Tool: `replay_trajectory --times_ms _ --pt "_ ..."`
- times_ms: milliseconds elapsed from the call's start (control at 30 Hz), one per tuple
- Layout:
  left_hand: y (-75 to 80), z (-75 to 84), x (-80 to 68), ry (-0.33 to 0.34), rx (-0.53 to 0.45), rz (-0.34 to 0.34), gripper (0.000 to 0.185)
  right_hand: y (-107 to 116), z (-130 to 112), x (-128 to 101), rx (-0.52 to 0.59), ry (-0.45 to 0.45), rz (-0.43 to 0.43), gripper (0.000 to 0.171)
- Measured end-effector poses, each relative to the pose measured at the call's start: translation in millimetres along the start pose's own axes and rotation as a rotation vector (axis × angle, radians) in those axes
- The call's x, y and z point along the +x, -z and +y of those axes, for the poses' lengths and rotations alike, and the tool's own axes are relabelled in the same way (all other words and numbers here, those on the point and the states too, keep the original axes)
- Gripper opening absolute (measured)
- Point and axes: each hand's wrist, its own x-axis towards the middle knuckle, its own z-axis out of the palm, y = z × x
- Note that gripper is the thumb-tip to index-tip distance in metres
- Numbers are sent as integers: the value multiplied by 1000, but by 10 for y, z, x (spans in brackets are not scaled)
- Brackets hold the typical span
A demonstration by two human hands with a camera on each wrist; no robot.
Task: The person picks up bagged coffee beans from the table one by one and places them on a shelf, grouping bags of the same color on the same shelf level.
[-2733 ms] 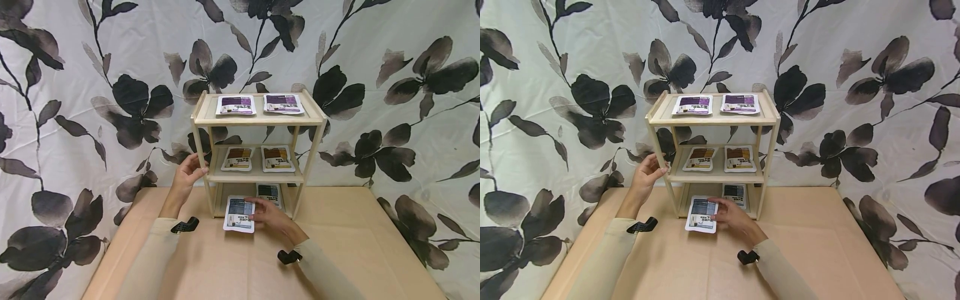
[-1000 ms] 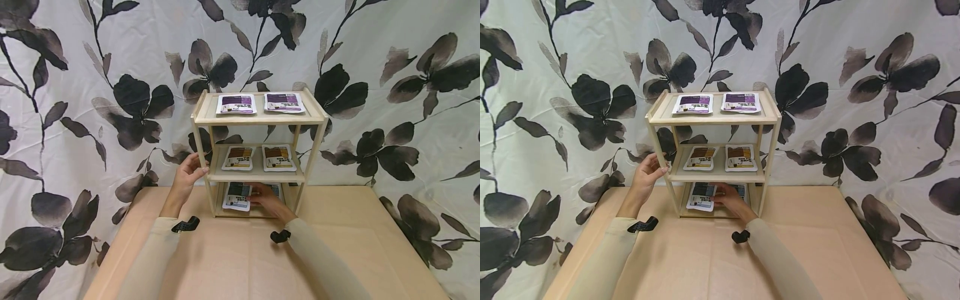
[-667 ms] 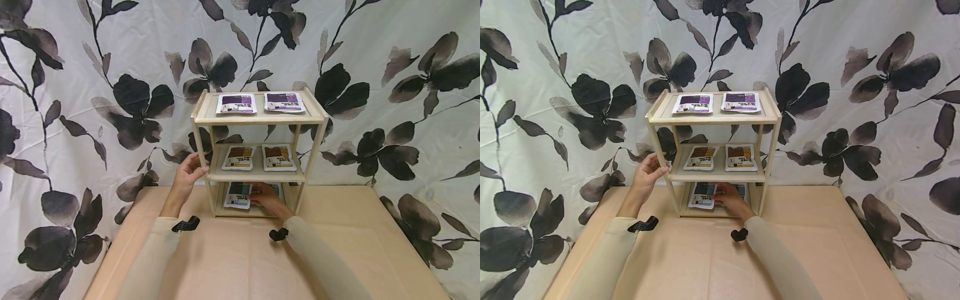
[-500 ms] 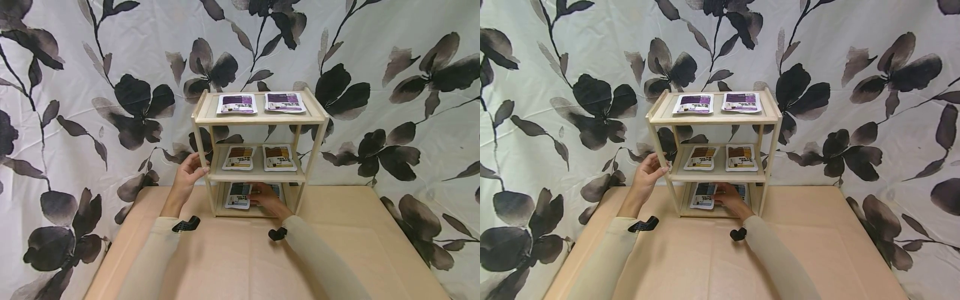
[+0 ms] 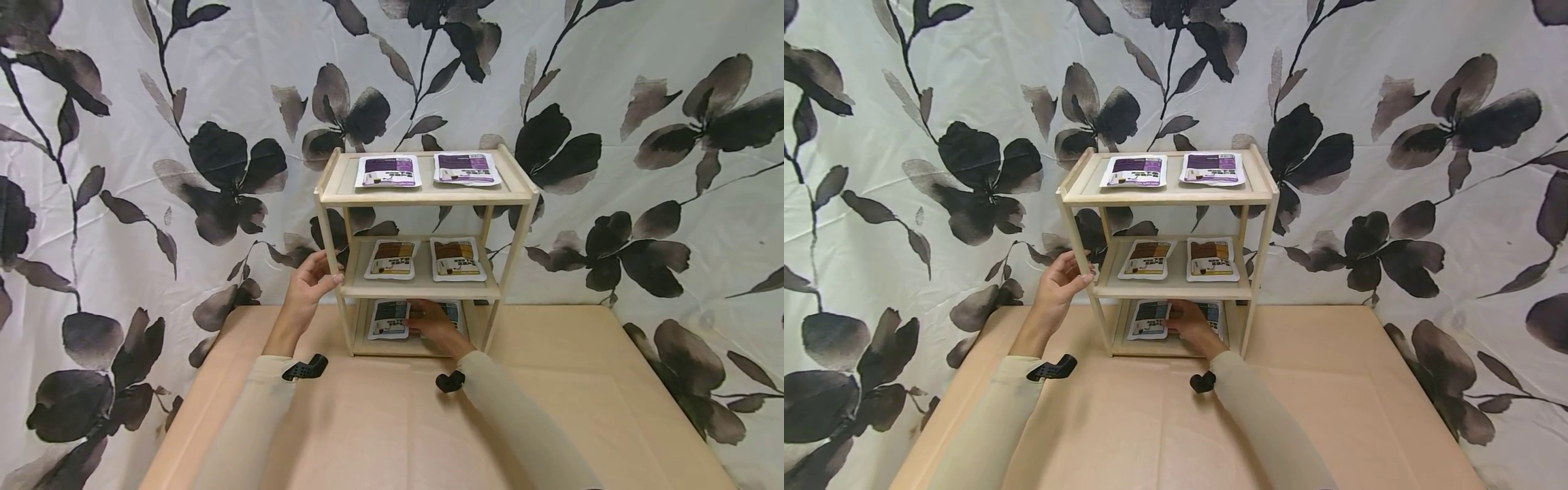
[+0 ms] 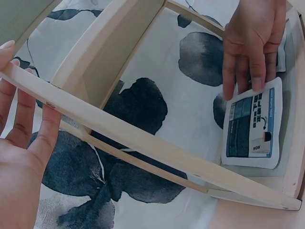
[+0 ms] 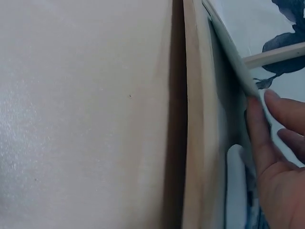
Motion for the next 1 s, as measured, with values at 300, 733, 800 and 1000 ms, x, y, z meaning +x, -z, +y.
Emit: replay_trajectory --times_ms 300,733,800,1000 --pt "4 2 4 -5 -8 -1 44 -30 -202 -109 -292 41 -21 63" --pt "-30 16 37 -10 -28 -4 46 -22 -433 -328 -430 156 -118 48" --pt "-34 24 39 -7 -18 2 43 -6 -459 -366 -481 219 -169 46" --pt "3 72 -22 49 137 -12 36 53 -561 -549 -622 363 -309 46"
